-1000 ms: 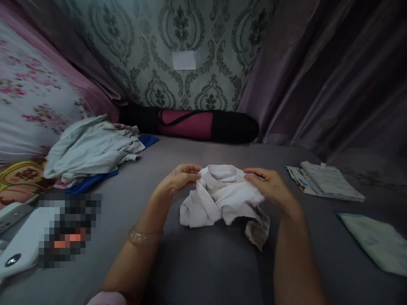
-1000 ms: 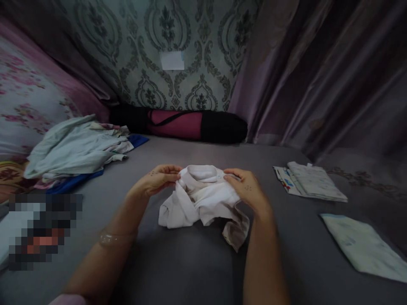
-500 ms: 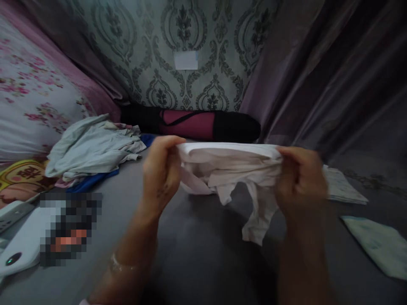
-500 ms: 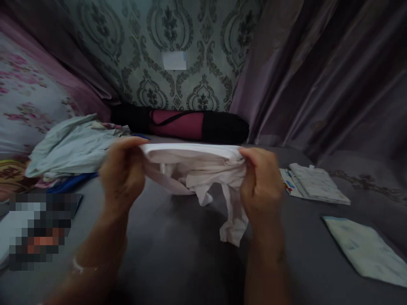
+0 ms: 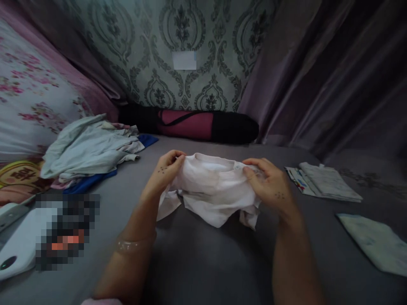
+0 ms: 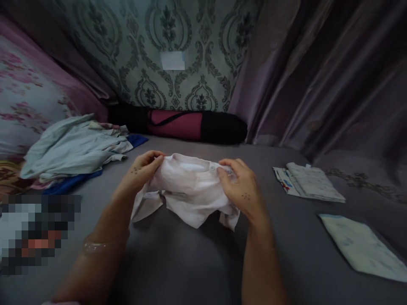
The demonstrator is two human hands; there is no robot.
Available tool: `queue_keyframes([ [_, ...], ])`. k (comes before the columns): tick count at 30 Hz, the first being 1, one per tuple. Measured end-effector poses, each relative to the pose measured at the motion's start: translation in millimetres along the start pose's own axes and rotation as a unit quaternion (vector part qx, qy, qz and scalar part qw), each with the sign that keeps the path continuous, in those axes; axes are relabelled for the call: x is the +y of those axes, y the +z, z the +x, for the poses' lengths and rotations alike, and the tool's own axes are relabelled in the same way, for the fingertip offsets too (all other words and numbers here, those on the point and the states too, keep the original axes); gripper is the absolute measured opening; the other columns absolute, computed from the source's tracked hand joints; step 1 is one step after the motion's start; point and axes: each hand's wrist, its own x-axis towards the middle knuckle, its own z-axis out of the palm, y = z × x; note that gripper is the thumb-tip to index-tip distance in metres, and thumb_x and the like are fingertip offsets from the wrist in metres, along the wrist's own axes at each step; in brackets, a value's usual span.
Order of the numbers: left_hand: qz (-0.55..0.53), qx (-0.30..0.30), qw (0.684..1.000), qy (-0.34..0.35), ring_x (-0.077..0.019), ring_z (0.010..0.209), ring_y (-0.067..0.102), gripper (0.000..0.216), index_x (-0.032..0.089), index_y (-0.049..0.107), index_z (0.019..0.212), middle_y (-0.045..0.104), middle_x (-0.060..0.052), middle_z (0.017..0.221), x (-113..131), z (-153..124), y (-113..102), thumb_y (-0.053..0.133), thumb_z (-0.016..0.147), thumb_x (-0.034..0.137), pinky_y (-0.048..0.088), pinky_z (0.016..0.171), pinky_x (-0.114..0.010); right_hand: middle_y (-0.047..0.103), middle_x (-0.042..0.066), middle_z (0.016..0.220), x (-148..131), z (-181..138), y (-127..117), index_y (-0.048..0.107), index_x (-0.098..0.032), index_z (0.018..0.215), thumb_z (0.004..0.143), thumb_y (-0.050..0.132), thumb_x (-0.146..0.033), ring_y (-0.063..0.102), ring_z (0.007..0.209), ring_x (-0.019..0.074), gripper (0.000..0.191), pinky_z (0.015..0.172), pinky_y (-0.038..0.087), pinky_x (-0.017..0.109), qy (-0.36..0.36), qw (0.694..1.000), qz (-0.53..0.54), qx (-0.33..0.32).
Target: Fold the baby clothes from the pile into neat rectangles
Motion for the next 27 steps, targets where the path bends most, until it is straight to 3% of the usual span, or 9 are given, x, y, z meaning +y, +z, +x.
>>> queue_keyframes([
  [5,-0.036,-0.063,0.997,-0.014,-0.0134,0.072,0.054,0.036,0.016,0.066,0.096,0.063,-0.003,0.083,6.7,-7.8,0.0,0.067,0.074,0.044,0.040,0.061,-0.022,0.064,0.004,0.095,3.8,-1.6,-0.5,0.069,-0.025,0.102,0.080,0.066,-0.041,0.062,0.087,0.0200,0.028,0.078,0.048,0.033,0.019,0.999,0.009,-0.032],
  [10,-0.029,-0.093,0.995,-0.013,-0.0144,0.077,0.056,0.035,0.017,0.067,0.096,0.065,-0.003,0.089,8.8,-8.5,-4.1,0.069,0.072,0.043,0.042,0.065,-0.023,0.064,0.003,0.088,10.1,0.0,3.4,0.072,-0.024,0.096,0.079,0.066,-0.040,0.062,0.082,0.0193,0.024,0.074,0.047,0.032,0.029,0.999,0.005,-0.029],
  [17,-0.013,-0.089,0.996,0.005,-0.0119,0.066,0.052,0.029,0.017,0.067,0.083,0.062,-0.001,0.073,10.0,-9.9,-7.2,0.069,0.072,0.044,0.038,0.058,-0.022,0.064,0.005,0.094,12.2,0.2,7.0,0.072,-0.025,0.094,0.080,0.064,-0.044,0.061,0.088,0.0208,0.025,0.078,0.048,0.035,0.010,1.000,0.009,0.000],
  [22,0.059,-0.082,0.992,0.080,-0.0146,0.071,0.054,0.031,0.017,0.068,0.077,0.063,-0.002,0.074,15.3,-12.1,-17.1,0.064,0.076,0.047,0.040,0.061,-0.024,0.063,0.007,0.101,2.1,1.8,2.2,0.072,-0.023,0.094,0.082,0.061,-0.046,0.060,0.094,0.0228,0.028,0.078,0.048,0.036,-0.003,1.000,-0.003,0.024],
  [27,0.176,-0.060,0.964,0.190,-0.0161,0.076,0.055,0.029,0.018,0.070,0.079,0.061,-0.003,0.079,34.5,-0.7,-32.4,0.054,0.085,0.042,0.041,0.069,-0.026,0.067,0.008,0.094,-9.6,23.2,-5.6,0.070,-0.019,0.097,0.088,0.053,-0.043,0.061,0.086,0.0223,0.031,0.076,0.046,0.035,-0.054,0.997,-0.043,0.045],
])
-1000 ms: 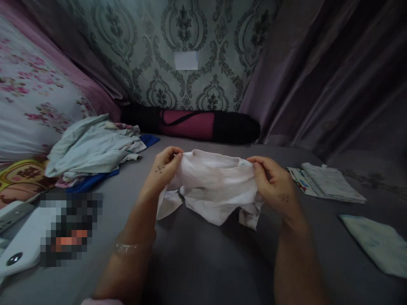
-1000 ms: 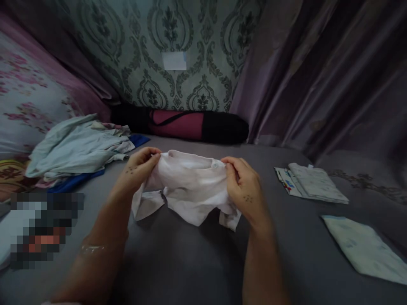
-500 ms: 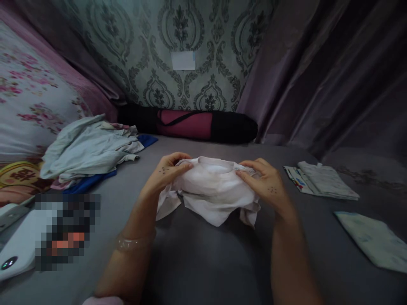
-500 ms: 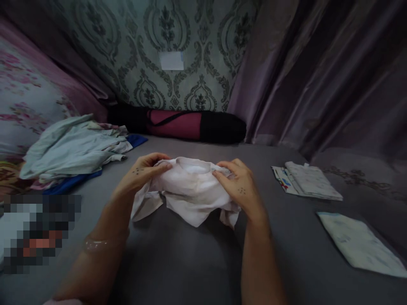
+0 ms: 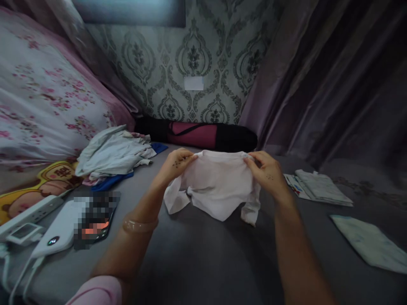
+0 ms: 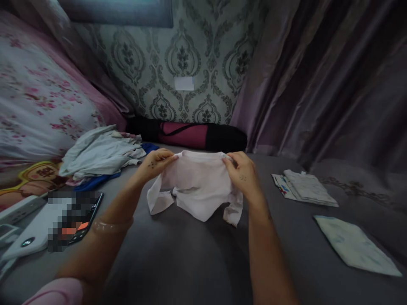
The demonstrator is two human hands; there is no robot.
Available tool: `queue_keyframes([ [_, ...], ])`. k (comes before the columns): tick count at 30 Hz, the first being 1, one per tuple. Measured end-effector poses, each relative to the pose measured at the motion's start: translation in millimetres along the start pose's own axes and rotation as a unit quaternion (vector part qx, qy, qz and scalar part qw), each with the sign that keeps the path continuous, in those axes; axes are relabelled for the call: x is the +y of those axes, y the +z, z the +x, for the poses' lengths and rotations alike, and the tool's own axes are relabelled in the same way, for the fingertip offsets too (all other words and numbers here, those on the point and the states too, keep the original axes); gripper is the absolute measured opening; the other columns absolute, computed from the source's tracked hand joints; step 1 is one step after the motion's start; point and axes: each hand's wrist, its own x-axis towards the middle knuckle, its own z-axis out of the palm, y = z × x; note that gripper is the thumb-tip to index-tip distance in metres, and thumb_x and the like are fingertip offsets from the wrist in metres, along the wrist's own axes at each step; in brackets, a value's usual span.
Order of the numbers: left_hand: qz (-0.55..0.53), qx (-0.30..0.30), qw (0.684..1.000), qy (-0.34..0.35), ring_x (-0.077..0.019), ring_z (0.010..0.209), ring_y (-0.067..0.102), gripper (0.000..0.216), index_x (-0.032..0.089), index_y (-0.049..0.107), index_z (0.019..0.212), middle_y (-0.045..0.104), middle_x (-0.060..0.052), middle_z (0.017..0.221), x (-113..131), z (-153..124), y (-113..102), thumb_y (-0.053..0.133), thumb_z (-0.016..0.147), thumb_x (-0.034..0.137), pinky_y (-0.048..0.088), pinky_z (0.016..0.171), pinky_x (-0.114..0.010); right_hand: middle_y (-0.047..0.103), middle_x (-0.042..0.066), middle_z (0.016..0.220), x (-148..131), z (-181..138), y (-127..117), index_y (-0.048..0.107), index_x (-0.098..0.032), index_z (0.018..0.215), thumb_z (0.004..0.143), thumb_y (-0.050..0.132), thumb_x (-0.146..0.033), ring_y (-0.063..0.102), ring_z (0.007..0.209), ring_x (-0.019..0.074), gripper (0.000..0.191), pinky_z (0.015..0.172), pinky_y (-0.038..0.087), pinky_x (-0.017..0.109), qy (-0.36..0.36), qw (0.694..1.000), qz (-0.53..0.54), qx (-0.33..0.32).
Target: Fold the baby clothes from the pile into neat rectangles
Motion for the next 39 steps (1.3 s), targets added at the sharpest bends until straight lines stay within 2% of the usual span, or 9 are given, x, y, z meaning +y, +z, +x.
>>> queue_keyframes([
  [6,0.100,0.118,0.988,0.025,-0.0186,0.080,0.049,0.025,0.017,0.066,0.081,0.050,-0.002,0.070,26.4,31.4,-23.1,0.047,0.089,0.031,0.041,0.076,-0.028,0.066,0.009,0.102,-14.1,36.1,-9.8,0.063,-0.021,0.111,0.095,0.040,-0.044,0.060,0.094,0.0238,0.036,0.076,0.045,0.034,-0.057,0.994,-0.084,0.037],
  [14,0.129,0.263,0.956,0.007,-0.0185,0.083,0.057,0.025,0.019,0.057,0.092,0.059,-0.005,0.084,66.3,58.9,-38.2,0.035,0.098,0.029,0.039,0.074,-0.028,0.066,0.006,0.103,-60.4,67.9,-50.4,0.059,-0.024,0.114,0.096,0.038,-0.048,0.060,0.092,0.0223,0.038,0.072,0.043,0.030,-0.146,0.970,-0.187,0.057],
  [17,0.193,0.233,0.951,0.066,-0.0200,0.090,0.059,0.026,0.018,0.056,0.101,0.061,-0.008,0.099,69.1,62.7,-51.9,0.033,0.099,0.031,0.041,0.076,-0.029,0.068,0.006,0.101,-67.8,76.5,-69.3,0.059,-0.023,0.116,0.096,0.039,-0.047,0.061,0.089,0.0217,0.037,0.070,0.042,0.029,-0.162,0.961,-0.219,0.039],
  [23,0.238,0.061,0.954,0.171,-0.0224,0.101,0.059,0.018,0.021,0.062,0.099,0.065,-0.007,0.099,53.2,67.2,-80.4,0.050,0.090,0.030,0.046,0.080,-0.029,0.068,0.002,0.078,-68.7,90.8,-106.7,0.065,-0.024,0.112,0.091,0.050,-0.050,0.060,0.069,0.0176,0.038,0.063,0.040,0.028,-0.179,0.962,-0.207,-0.016],
  [27,0.003,0.039,0.999,0.022,-0.0172,0.071,0.061,0.012,0.018,0.065,0.082,0.059,-0.001,0.067,60.5,71.4,-67.1,0.055,0.083,0.025,0.051,0.065,-0.028,0.063,-0.001,0.066,-82.5,95.9,-119.6,0.070,-0.023,0.104,0.085,0.057,-0.055,0.058,0.061,0.0154,0.040,0.059,0.040,0.027,-0.158,0.978,-0.128,-0.051],
  [31,-0.262,0.054,0.956,-0.124,-0.0115,0.060,0.056,0.005,0.016,0.061,0.075,0.057,0.000,0.067,70.0,77.8,-46.7,0.060,0.079,0.019,0.056,0.061,-0.030,0.069,0.001,0.083,-85.5,100.2,-128.6,0.071,-0.024,0.098,0.083,0.056,-0.060,0.062,0.076,0.0196,0.043,0.065,0.043,0.030,-0.143,0.982,-0.080,-0.095],
  [34,-0.253,0.068,0.964,-0.039,-0.0111,0.067,0.058,0.008,0.015,0.062,0.077,0.060,-0.001,0.072,68.0,81.2,-41.8,0.060,0.079,0.023,0.056,0.068,-0.028,0.070,0.002,0.084,-68.9,104.8,-132.4,0.071,-0.023,0.097,0.081,0.055,-0.064,0.062,0.077,0.0214,0.047,0.064,0.044,0.031,-0.108,0.981,-0.078,-0.140],
  [37,-0.080,0.073,0.989,0.097,-0.0128,0.070,0.059,0.021,0.015,0.067,0.085,0.063,0.000,0.073,64.9,84.0,-46.0,0.053,0.084,0.030,0.051,0.068,-0.024,0.069,0.003,0.076,-43.8,109.2,-131.2,0.072,-0.022,0.092,0.079,0.054,-0.066,0.060,0.070,0.0202,0.050,0.058,0.042,0.030,-0.062,0.979,-0.098,-0.170],
  [39,0.053,0.083,0.983,0.155,-0.0147,0.073,0.060,0.026,0.015,0.069,0.088,0.064,-0.001,0.072,65.7,86.4,-51.1,0.049,0.086,0.032,0.048,0.068,-0.024,0.067,0.002,0.071,-28.9,111.2,-127.5,0.072,-0.022,0.088,0.079,0.053,-0.067,0.059,0.067,0.0193,0.050,0.056,0.041,0.029,-0.042,0.978,-0.102,-0.178],
])
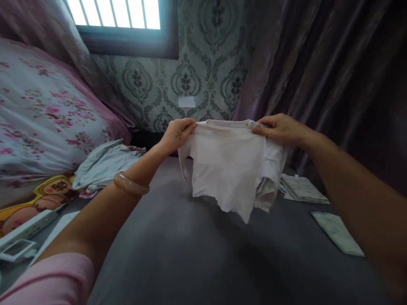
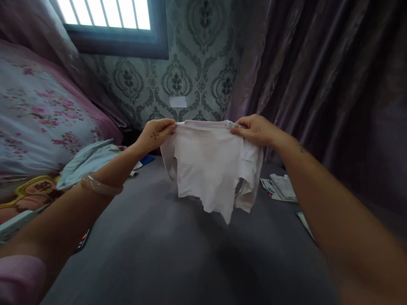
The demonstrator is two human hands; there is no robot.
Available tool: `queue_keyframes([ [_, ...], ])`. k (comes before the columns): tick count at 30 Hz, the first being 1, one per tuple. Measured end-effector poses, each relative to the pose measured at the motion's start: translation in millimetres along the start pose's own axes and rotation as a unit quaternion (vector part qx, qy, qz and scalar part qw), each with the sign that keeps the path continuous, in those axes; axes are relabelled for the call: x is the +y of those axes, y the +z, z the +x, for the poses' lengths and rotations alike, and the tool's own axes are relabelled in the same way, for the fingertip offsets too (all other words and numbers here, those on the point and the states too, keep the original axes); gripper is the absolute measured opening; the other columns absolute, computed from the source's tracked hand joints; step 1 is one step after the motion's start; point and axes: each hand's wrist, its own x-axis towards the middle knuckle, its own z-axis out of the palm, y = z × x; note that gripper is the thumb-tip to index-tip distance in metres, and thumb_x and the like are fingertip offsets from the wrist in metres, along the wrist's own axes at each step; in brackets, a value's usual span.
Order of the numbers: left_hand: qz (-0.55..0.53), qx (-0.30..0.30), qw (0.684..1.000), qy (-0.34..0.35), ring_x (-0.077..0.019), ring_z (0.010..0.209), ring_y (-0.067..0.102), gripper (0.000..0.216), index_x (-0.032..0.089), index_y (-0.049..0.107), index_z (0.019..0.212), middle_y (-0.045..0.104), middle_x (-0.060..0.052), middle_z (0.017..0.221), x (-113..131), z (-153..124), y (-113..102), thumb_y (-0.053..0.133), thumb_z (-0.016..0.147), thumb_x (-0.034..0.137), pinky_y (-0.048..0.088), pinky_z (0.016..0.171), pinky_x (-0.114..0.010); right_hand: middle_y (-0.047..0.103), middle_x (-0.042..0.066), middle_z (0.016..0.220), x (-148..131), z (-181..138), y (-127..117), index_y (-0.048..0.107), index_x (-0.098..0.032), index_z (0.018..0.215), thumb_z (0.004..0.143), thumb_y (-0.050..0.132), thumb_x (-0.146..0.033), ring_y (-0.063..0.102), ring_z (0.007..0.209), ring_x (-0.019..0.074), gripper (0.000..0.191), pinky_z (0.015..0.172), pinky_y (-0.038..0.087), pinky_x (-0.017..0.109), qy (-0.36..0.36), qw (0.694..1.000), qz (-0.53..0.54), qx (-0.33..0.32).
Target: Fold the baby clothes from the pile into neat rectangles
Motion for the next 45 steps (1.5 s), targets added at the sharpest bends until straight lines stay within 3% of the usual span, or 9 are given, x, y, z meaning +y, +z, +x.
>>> queue_keyframes([
  [5,0.156,0.021,0.983,0.095,-0.0187,0.083,0.062,0.032,0.017,0.067,0.100,0.068,-0.005,0.086,1.4,8.6,-7.2,0.040,0.090,0.031,0.045,0.076,-0.027,0.069,0.002,0.075,12.1,3.8,16.8,0.072,-0.023,0.090,0.081,0.052,-0.065,0.060,0.071,0.0205,0.047,0.059,0.041,0.030,-0.019,0.997,-0.006,0.072],
  [9,0.165,0.020,0.983,0.080,-0.0189,0.080,0.062,0.032,0.016,0.068,0.098,0.068,-0.005,0.083,2.7,11.8,-10.9,0.041,0.089,0.032,0.046,0.075,-0.030,0.070,0.002,0.078,9.6,3.5,24.5,0.073,-0.023,0.092,0.083,0.051,-0.061,0.062,0.074,0.0204,0.045,0.063,0.043,0.031,-0.040,0.996,0.004,0.074],
  [14,0.036,-0.116,0.992,-0.028,-0.0159,0.062,0.060,0.028,0.017,0.071,0.087,0.063,-0.003,0.063,2.6,17.7,-32.0,0.051,0.083,0.036,0.048,0.059,-0.028,0.071,0.003,0.074,18.6,2.0,20.0,0.074,-0.025,0.083,0.079,0.058,-0.061,0.063,0.067,0.0183,0.039,0.057,0.047,0.031,0.004,0.996,0.086,-0.037],
  [18,-0.022,-0.224,0.972,-0.068,-0.0169,0.060,0.061,0.022,0.019,0.073,0.084,0.066,-0.005,0.067,-2.1,22.6,-38.5,0.058,0.078,0.034,0.048,0.056,-0.029,0.069,0.003,0.068,21.9,6.1,22.4,0.074,-0.025,0.077,0.076,0.063,-0.058,0.063,0.064,0.0179,0.035,0.057,0.048,0.032,0.030,0.997,0.072,-0.020],
  [23,0.044,-0.051,0.996,-0.063,-0.0192,0.071,0.062,0.027,0.017,0.071,0.085,0.065,-0.004,0.066,5.8,20.4,-12.6,0.052,0.082,0.035,0.048,0.060,-0.027,0.068,0.003,0.068,4.1,17.6,38.5,0.074,-0.023,0.076,0.077,0.060,-0.061,0.062,0.066,0.0198,0.041,0.054,0.045,0.029,-0.009,0.995,0.085,0.055],
  [27,0.006,-0.146,0.987,-0.070,-0.0168,0.063,0.058,0.025,0.017,0.071,0.079,0.063,-0.003,0.062,4.4,17.6,-8.6,0.059,0.076,0.038,0.047,0.057,-0.027,0.069,0.001,0.068,1.7,18.1,37.2,0.074,-0.025,0.079,0.070,0.066,-0.062,0.062,0.064,0.0177,0.039,0.053,0.046,0.028,-0.015,0.984,0.149,-0.097],
  [32,0.012,-0.076,0.993,-0.085,-0.0121,0.054,0.050,0.027,0.015,0.071,0.077,0.057,0.000,0.056,-9.8,19.6,-7.6,0.053,0.077,0.035,0.041,0.052,-0.023,0.069,0.002,0.069,7.2,18.4,37.0,0.073,-0.024,0.078,0.069,0.067,-0.063,0.062,0.066,0.0169,0.040,0.054,0.046,0.028,0.022,0.985,0.171,-0.026],
  [42,0.122,-0.027,0.991,-0.053,-0.0166,0.068,0.057,0.026,0.015,0.072,0.083,0.065,-0.003,0.067,-14.5,14.3,-1.1,0.049,0.079,0.027,0.044,0.063,-0.025,0.071,0.003,0.077,26.2,27.2,52.2,0.072,-0.025,0.081,0.072,0.059,-0.070,0.063,0.072,0.0212,0.048,0.059,0.048,0.031,0.005,0.990,0.136,-0.030],
  [45,0.142,-0.004,0.990,-0.020,-0.0196,0.078,0.062,0.026,0.017,0.071,0.087,0.069,-0.005,0.075,-9.6,14.5,-2.3,0.048,0.084,0.027,0.046,0.072,-0.028,0.072,0.004,0.080,17.4,26.0,50.7,0.072,-0.024,0.087,0.079,0.052,-0.068,0.064,0.077,0.0239,0.049,0.064,0.049,0.034,-0.008,0.997,0.072,0.037],
])
